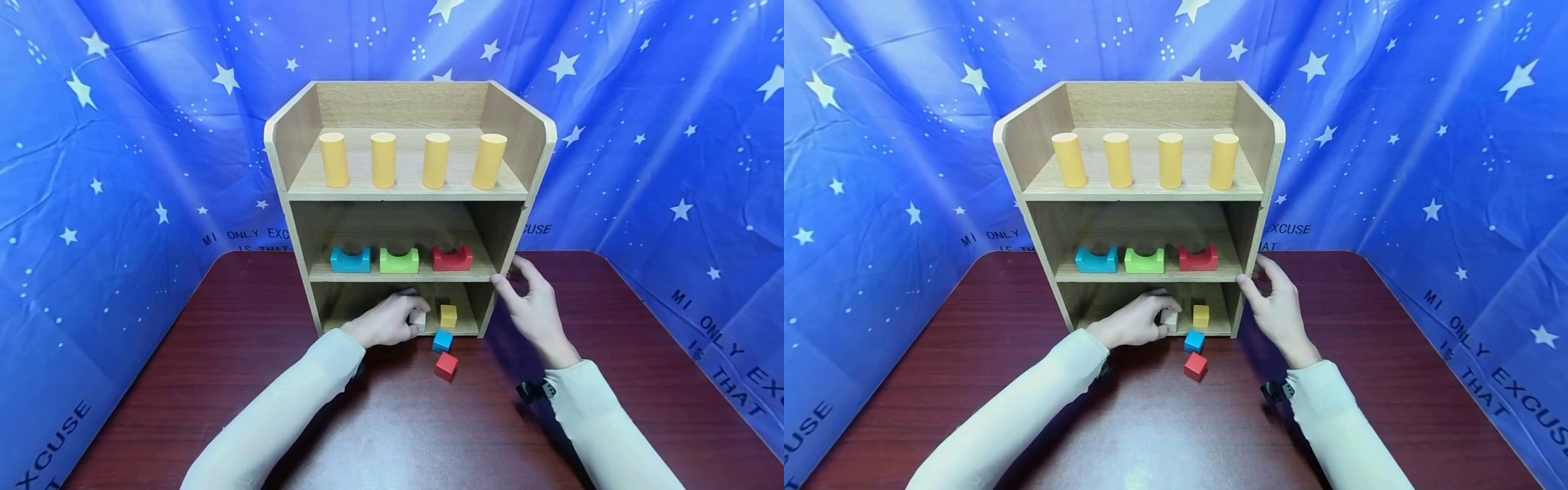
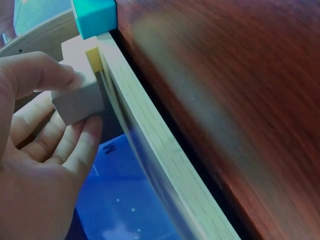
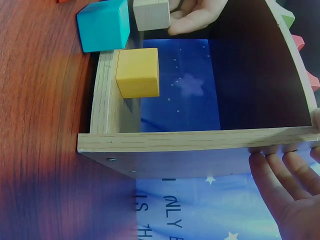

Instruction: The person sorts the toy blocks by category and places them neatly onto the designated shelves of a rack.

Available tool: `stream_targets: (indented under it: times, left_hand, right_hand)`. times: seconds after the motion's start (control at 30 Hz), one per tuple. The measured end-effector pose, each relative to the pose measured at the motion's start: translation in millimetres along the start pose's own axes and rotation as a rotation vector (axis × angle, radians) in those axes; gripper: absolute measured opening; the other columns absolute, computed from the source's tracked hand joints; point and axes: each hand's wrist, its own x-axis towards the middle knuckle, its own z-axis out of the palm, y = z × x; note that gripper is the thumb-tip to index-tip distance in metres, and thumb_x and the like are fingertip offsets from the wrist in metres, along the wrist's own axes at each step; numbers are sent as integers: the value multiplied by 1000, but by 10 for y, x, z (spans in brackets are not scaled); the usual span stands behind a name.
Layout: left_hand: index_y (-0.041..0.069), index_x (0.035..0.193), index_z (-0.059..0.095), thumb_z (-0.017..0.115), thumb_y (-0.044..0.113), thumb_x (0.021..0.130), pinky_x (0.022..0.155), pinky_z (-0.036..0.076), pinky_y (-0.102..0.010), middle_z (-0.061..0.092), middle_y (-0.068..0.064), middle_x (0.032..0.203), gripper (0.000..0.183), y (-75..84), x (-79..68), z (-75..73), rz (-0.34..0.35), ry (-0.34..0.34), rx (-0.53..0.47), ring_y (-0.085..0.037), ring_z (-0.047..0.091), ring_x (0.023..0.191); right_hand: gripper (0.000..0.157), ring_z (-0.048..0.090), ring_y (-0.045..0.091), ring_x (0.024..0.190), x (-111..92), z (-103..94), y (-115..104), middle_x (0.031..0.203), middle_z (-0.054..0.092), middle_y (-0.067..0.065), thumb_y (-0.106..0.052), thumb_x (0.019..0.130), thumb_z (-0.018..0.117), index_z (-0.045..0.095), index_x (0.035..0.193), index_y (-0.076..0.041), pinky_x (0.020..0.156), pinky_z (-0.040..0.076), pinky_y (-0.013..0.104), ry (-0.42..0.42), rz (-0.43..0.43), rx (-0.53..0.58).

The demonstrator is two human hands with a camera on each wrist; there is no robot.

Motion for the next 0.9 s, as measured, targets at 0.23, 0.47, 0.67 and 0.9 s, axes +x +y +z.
stream_targets:
  times: [0.23,0.47,0.67,0.9]
  left_hand:
    - [7,117,64,68,11,80,88,45,-23,58,-2,114,37,-28,47,29,-36,7,7,-12,56,95]
    - [7,117,64,68,11,82,90,44,-23,58,-1,116,36,-56,70,74,-57,0,7,-14,55,101]
    - [7,116,64,67,9,79,92,43,-24,58,-1,115,37,-89,90,94,-47,13,26,-14,54,103]
    - [8,117,64,66,10,80,92,43,-23,58,0,117,37,-91,94,109,-74,-1,7,-15,53,105]
  right_hand:
    - [36,58,2,92,2,-1,-12,102,64,21,-1,88,65,57,123,6,77,45,12,0,2,-2]
    - [36,57,0,91,-3,2,-17,102,65,20,-2,88,65,57,122,5,77,45,11,3,18,-6]
    - [36,58,2,91,5,6,-3,101,64,19,-2,88,65,57,122,5,78,45,12,2,9,-3]
    - [37,58,1,91,-4,6,-8,102,64,20,-1,88,65,57,123,5,78,46,12,3,21,6]
